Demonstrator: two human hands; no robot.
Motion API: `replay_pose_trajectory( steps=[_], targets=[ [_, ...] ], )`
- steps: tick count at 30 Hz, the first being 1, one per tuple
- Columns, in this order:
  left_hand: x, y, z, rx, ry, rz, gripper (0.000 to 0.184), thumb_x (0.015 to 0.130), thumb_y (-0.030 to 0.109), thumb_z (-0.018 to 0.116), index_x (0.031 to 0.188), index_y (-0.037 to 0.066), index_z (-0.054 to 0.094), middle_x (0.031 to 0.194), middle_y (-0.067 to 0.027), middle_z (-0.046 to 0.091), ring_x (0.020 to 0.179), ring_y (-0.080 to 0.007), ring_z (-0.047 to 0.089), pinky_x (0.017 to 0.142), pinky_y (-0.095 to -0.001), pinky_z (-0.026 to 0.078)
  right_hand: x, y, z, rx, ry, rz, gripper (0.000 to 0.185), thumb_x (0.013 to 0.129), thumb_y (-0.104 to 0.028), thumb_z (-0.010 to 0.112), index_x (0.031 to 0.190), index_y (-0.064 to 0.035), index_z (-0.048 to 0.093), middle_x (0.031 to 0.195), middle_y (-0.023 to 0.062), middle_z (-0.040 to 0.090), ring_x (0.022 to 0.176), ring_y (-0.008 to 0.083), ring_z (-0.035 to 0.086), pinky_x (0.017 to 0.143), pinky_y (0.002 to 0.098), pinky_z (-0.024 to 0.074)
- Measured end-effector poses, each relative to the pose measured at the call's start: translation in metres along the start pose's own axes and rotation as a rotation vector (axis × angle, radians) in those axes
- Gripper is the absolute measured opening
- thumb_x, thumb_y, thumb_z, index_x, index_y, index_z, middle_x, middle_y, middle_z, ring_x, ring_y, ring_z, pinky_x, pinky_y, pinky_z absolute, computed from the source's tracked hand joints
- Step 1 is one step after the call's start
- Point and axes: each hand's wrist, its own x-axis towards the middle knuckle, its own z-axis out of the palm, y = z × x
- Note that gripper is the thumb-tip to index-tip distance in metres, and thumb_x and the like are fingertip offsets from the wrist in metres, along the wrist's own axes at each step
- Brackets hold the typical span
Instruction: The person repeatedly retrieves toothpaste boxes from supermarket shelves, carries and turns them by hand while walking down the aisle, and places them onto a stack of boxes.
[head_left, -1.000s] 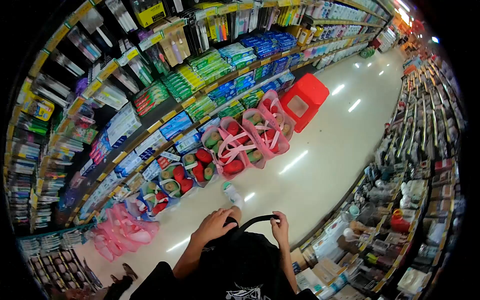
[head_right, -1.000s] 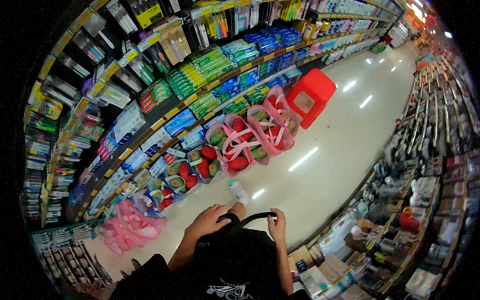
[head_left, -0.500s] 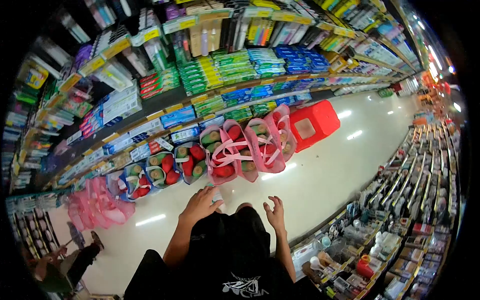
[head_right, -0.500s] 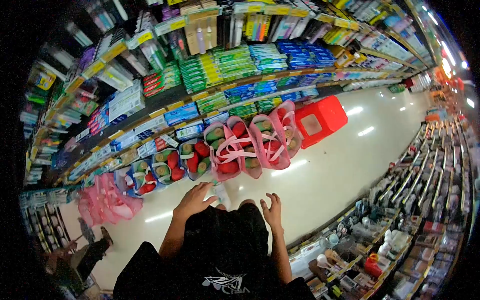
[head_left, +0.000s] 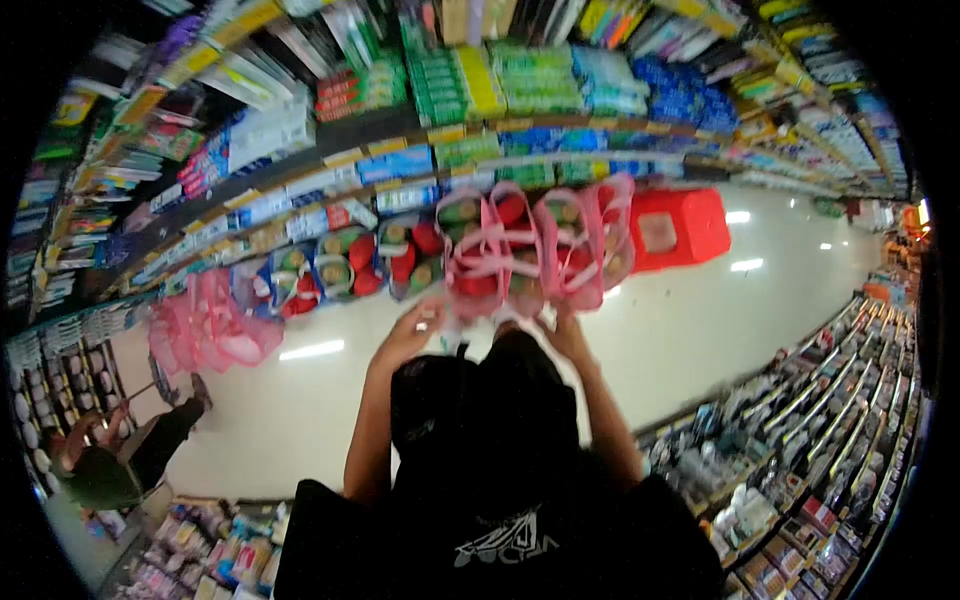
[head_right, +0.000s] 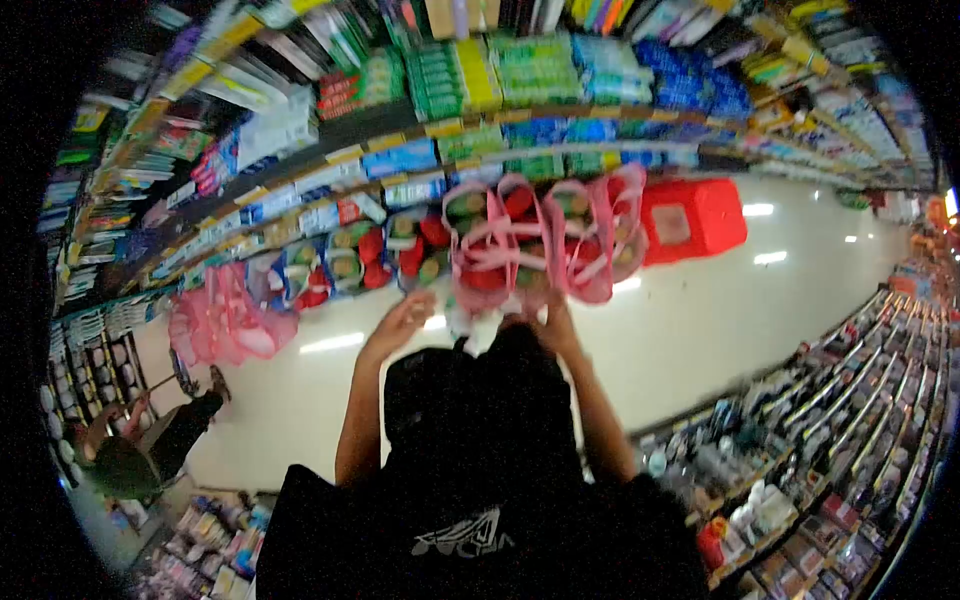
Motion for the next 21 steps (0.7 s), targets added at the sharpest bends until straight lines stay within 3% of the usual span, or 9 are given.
replay_pose_trajectory(
  steps=[1,3,4,5,6,7,9,14,21],
  targets=[
    [0.011,0.010,0.002,-0.149,-0.005,-0.033,0.032,0.096,0.025,0.050,0.124,0.011,0.048,0.119,-0.0028,0.054,0.103,-0.0156,0.056,0.086,-0.0316,0.044,0.016,0.010,-0.006,-0.009,-0.031,-0.038,0.039,0.081,-0.020,0.070,0.113,-0.0029,0.055,0.112,0.0169,0.056,0.102,0.0316,0.055,0.082,0.0407,0.0465],
    [0.033,0.006,0.006,0.003,0.042,-0.079,0.033,0.095,0.026,0.051,0.125,0.011,0.048,0.121,-0.0024,0.054,0.103,-0.0167,0.055,0.088,-0.0320,0.043,0.055,0.034,-0.018,-0.285,0.094,-0.284,0.038,0.079,-0.016,0.070,0.113,-0.0044,0.056,0.108,0.0138,0.059,0.097,0.0281,0.058,0.081,0.0370,0.0472],
    [0.038,0.023,0.014,-0.040,0.109,-0.052,0.036,0.095,0.031,0.051,0.124,0.011,0.048,0.120,-0.0026,0.055,0.104,-0.0163,0.055,0.088,-0.0314,0.043,0.078,0.037,-0.035,0.036,-0.041,-0.153,0.038,0.081,-0.017,0.067,0.115,-0.0059,0.056,0.109,0.0113,0.059,0.095,0.0239,0.058,0.081,0.0344,0.0472],
    [0.048,0.027,0.015,-0.102,0.093,0.042,0.042,0.094,0.037,0.052,0.126,0.010,0.048,0.118,-0.0037,0.056,0.105,-0.0152,0.054,0.088,-0.0303,0.043,0.101,0.066,-0.035,0.079,-0.181,0.179,0.039,0.084,-0.019,0.062,0.120,-0.0059,0.054,0.114,0.0094,0.059,0.098,0.0192,0.057,0.079,0.0332,0.0477],
    [0.062,0.033,0.016,-0.135,0.134,0.034,0.046,0.094,0.040,0.051,0.127,0.008,0.049,0.116,-0.0043,0.057,0.104,-0.0145,0.055,0.087,-0.0296,0.044,0.119,0.026,-0.065,0.210,-0.067,0.101,0.038,0.088,-0.019,0.057,0.123,-0.0059,0.051,0.115,0.0087,0.058,0.099,0.0167,0.056,0.076,0.0321,0.0485],
    [0.076,0.050,0.022,-0.154,0.249,-0.019,0.046,0.094,0.041,0.051,0.126,0.008,0.050,0.115,-0.0040,0.058,0.100,-0.0148,0.057,0.087,-0.0304,0.044,0.143,0.040,-0.061,0.433,0.074,0.118,0.040,0.086,-0.024,0.063,0.119,-0.0031,0.055,0.100,0.0070,0.058,0.089,0.0146,0.054,0.075,0.0274,0.0457],
    [0.107,0.073,0.019,-0.267,0.312,-0.051,0.045,0.094,0.043,0.051,0.124,0.010,0.052,0.114,-0.0034,0.059,0.095,-0.0124,0.057,0.082,-0.0292,0.044,0.193,0.046,-0.081,0.544,0.102,0.228,0.042,0.086,-0.023,0.064,0.121,-0.0013,0.054,0.102,0.0058,0.058,0.092,0.0127,0.053,0.078,0.0268,0.0449],
    [0.192,0.110,-0.005,-0.309,0.485,-0.033,0.045,0.093,0.043,0.052,0.123,0.010,0.053,0.117,-0.0041,0.058,0.098,-0.0135,0.056,0.081,-0.0297,0.043,0.304,0.059,-0.116,0.400,0.136,0.002,0.043,0.090,-0.025,0.058,0.128,-0.0057,0.049,0.107,0.0064,0.060,0.095,0.0148,0.054,0.081,0.0268,0.0443],
    [0.320,0.178,-0.033,-0.124,0.406,0.069,0.057,0.093,0.057,0.040,0.127,0.012,0.047,0.120,-0.0050,0.053,0.100,-0.0178,0.052,0.087,-0.0354,0.038,0.413,0.012,-0.145,0.553,0.032,0.317,0.067,0.092,-0.014,0.050,0.147,-0.0055,0.013,0.132,0.0192,0.043,0.101,0.0284,0.054,0.083,0.0400,0.0475]
  ],
)
